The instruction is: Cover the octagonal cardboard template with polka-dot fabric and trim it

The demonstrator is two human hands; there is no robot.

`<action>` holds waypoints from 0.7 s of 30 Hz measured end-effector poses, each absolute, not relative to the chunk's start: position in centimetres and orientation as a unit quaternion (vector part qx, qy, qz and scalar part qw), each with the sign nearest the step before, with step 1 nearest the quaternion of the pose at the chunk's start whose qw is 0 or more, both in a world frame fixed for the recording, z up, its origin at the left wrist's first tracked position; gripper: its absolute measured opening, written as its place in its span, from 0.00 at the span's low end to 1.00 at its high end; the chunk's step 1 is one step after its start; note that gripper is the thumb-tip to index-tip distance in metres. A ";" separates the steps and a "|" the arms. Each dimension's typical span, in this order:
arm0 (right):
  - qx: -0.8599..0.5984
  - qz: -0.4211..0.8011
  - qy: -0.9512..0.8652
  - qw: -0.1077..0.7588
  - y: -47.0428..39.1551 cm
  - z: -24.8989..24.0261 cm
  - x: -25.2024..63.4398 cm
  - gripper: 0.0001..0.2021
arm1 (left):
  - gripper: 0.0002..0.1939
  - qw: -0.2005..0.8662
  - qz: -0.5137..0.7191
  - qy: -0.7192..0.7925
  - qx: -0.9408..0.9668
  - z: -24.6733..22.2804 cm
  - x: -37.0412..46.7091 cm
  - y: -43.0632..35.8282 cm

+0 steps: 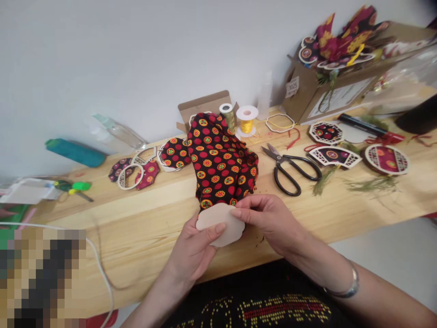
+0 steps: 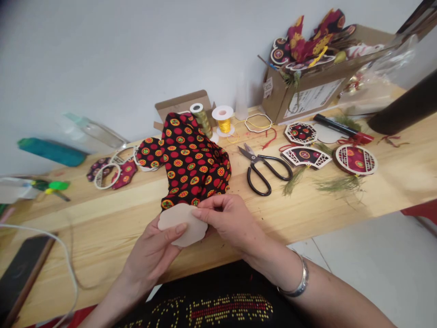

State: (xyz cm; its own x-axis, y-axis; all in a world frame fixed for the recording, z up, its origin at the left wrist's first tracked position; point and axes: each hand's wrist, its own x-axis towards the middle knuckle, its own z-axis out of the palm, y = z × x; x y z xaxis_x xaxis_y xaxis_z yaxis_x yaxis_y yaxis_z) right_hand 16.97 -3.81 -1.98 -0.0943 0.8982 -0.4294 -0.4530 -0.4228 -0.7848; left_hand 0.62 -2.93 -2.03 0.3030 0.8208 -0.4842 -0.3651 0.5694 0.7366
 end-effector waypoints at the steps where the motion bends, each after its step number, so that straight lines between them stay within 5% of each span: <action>1: -0.467 0.702 -0.233 0.485 -3.8 -2.0 17.0 0.10 | 0.15 0.765 0.387 0.446 0.257 -2.1 0.6 -2.9; 21: -0.432 0.724 -0.157 0.514 -3.6 -1.8 16.9 0.11 | 0.15 0.788 0.376 0.431 0.228 -2.2 0.6 -2.8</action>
State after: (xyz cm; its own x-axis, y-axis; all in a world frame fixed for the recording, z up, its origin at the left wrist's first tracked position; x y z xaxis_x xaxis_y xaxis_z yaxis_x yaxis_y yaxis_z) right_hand 16.90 -3.64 -1.79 -0.0983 0.8809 -0.4630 -0.6092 -0.4212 -0.6719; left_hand 0.62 -2.81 -2.21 0.3450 0.7899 -0.5070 -0.3961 0.6122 0.6843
